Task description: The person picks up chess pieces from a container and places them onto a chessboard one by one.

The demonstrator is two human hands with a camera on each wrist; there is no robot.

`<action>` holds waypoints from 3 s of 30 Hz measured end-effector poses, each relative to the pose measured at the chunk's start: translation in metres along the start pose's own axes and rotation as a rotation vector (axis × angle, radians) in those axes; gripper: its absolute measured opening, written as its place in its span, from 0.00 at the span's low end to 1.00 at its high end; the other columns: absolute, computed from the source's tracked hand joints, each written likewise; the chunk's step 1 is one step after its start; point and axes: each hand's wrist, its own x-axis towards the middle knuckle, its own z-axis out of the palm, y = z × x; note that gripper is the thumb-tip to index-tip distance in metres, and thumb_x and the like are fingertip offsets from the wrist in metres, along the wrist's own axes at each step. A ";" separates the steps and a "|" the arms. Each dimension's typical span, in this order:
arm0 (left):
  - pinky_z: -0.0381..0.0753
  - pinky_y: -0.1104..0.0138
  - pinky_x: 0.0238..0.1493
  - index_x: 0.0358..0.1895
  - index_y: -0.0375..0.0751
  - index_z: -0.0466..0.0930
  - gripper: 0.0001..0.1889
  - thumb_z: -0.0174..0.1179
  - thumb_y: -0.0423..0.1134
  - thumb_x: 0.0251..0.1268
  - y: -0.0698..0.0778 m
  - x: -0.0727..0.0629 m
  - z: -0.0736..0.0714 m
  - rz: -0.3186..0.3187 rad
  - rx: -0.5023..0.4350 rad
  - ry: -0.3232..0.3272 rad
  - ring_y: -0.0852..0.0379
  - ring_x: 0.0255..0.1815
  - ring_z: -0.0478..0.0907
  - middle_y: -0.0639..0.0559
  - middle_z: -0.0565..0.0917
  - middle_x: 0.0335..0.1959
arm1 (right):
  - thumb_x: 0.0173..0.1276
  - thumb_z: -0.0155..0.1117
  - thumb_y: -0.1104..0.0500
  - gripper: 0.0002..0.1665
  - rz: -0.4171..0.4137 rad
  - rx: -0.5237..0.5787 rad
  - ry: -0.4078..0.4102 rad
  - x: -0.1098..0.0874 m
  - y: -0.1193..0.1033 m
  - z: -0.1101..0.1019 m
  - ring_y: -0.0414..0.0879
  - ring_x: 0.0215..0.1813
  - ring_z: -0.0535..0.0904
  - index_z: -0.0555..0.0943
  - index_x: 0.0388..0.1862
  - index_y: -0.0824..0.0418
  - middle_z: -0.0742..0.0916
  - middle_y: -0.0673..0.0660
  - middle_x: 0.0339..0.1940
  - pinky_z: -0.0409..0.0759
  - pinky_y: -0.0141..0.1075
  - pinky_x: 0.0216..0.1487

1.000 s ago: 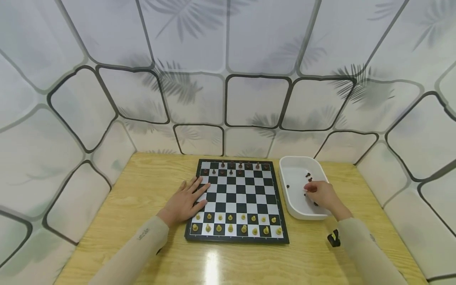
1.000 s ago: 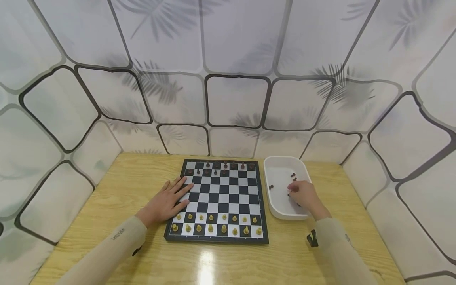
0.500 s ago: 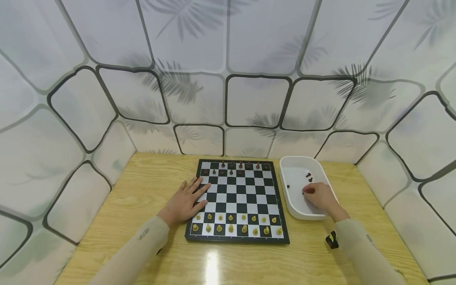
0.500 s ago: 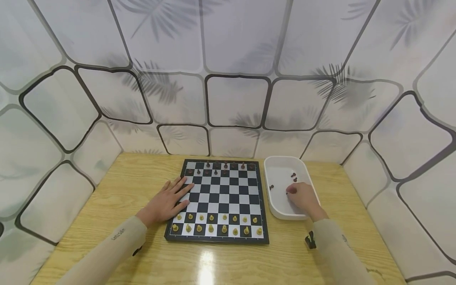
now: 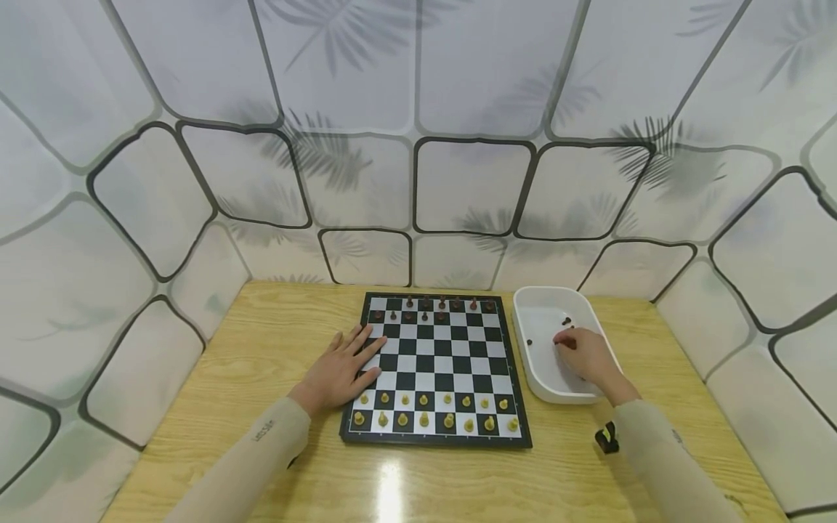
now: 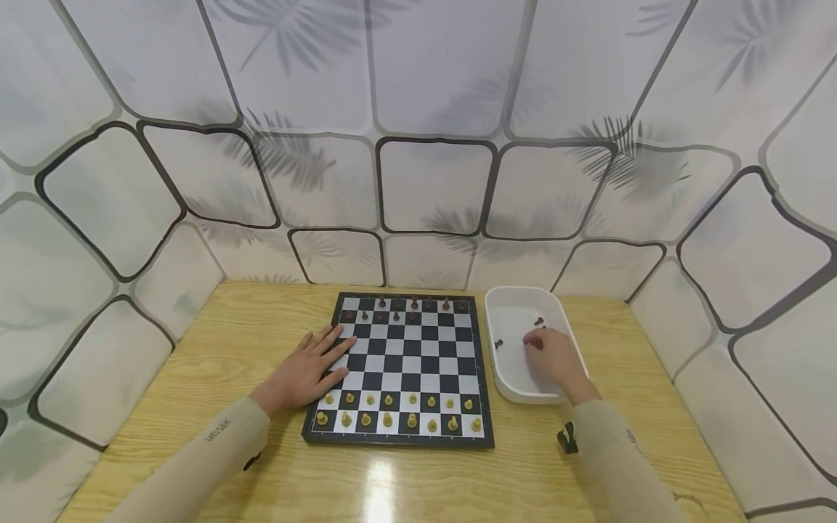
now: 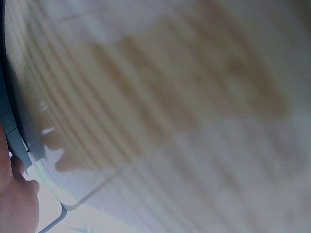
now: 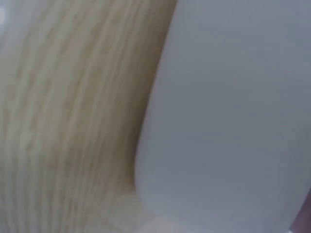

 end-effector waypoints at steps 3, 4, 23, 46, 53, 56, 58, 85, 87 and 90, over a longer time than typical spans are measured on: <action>0.50 0.36 0.85 0.86 0.55 0.55 0.36 0.42 0.64 0.83 0.000 0.000 0.001 0.001 0.000 0.001 0.39 0.89 0.47 0.42 0.50 0.88 | 0.73 0.64 0.65 0.10 -0.011 0.047 0.036 0.003 -0.004 -0.002 0.58 0.45 0.85 0.86 0.47 0.70 0.90 0.66 0.42 0.84 0.54 0.50; 0.50 0.37 0.85 0.86 0.56 0.54 0.36 0.42 0.64 0.83 0.000 0.000 0.001 0.001 0.001 -0.001 0.39 0.89 0.46 0.42 0.50 0.88 | 0.73 0.64 0.65 0.10 -0.017 0.053 0.047 0.004 -0.005 -0.003 0.58 0.45 0.85 0.86 0.47 0.70 0.90 0.65 0.41 0.84 0.52 0.49; 0.50 0.37 0.85 0.86 0.56 0.55 0.36 0.41 0.65 0.83 -0.003 0.000 0.005 0.002 0.003 0.012 0.39 0.89 0.47 0.42 0.51 0.88 | 0.74 0.66 0.64 0.08 -0.111 0.189 0.195 0.036 -0.073 -0.003 0.57 0.45 0.87 0.84 0.48 0.68 0.91 0.66 0.42 0.85 0.46 0.48; 0.49 0.37 0.85 0.87 0.56 0.53 0.36 0.40 0.65 0.83 -0.003 0.000 0.003 0.004 0.000 0.000 0.39 0.89 0.46 0.42 0.50 0.88 | 0.76 0.64 0.63 0.08 -0.145 0.307 0.132 0.072 -0.133 0.031 0.61 0.49 0.89 0.81 0.49 0.66 0.91 0.67 0.48 0.87 0.54 0.52; 0.50 0.37 0.85 0.86 0.55 0.55 0.36 0.41 0.64 0.84 -0.003 0.001 0.002 0.012 -0.001 0.007 0.38 0.89 0.47 0.41 0.51 0.88 | 0.76 0.64 0.62 0.11 -0.155 0.289 0.104 0.079 -0.135 0.042 0.59 0.48 0.88 0.84 0.51 0.67 0.91 0.64 0.45 0.87 0.53 0.53; 0.50 0.37 0.85 0.87 0.57 0.52 0.36 0.39 0.65 0.84 -0.004 0.001 0.002 0.000 0.010 -0.012 0.39 0.89 0.45 0.42 0.50 0.88 | 0.76 0.64 0.61 0.11 -0.139 0.254 0.071 0.081 -0.136 0.047 0.58 0.50 0.88 0.84 0.51 0.66 0.91 0.64 0.47 0.86 0.52 0.54; 0.49 0.38 0.85 0.87 0.57 0.52 0.36 0.39 0.65 0.84 -0.004 0.001 0.003 -0.004 0.010 -0.020 0.39 0.89 0.45 0.42 0.49 0.88 | 0.76 0.64 0.61 0.11 -0.135 0.229 0.048 0.082 -0.137 0.050 0.58 0.52 0.87 0.85 0.52 0.65 0.90 0.64 0.48 0.86 0.52 0.55; 0.49 0.37 0.85 0.87 0.56 0.53 0.36 0.41 0.64 0.84 -0.001 0.000 -0.001 0.007 -0.007 -0.004 0.39 0.89 0.46 0.41 0.50 0.88 | 0.72 0.67 0.64 0.08 -0.129 0.066 -0.029 0.097 -0.142 0.073 0.55 0.48 0.87 0.88 0.45 0.66 0.91 0.62 0.44 0.86 0.50 0.53; 0.49 0.37 0.85 0.87 0.56 0.54 0.36 0.41 0.64 0.84 -0.001 0.000 0.000 0.009 -0.005 0.001 0.39 0.89 0.46 0.41 0.50 0.88 | 0.72 0.67 0.64 0.08 -0.120 0.064 -0.029 0.096 -0.141 0.073 0.56 0.48 0.87 0.88 0.45 0.66 0.91 0.62 0.45 0.86 0.51 0.54; 0.50 0.37 0.85 0.87 0.56 0.53 0.36 0.40 0.64 0.84 -0.002 0.000 0.000 0.011 -0.001 0.004 0.39 0.89 0.46 0.41 0.50 0.88 | 0.73 0.66 0.63 0.08 -0.098 0.071 -0.035 0.095 -0.141 0.073 0.56 0.50 0.87 0.88 0.46 0.65 0.92 0.62 0.46 0.86 0.51 0.55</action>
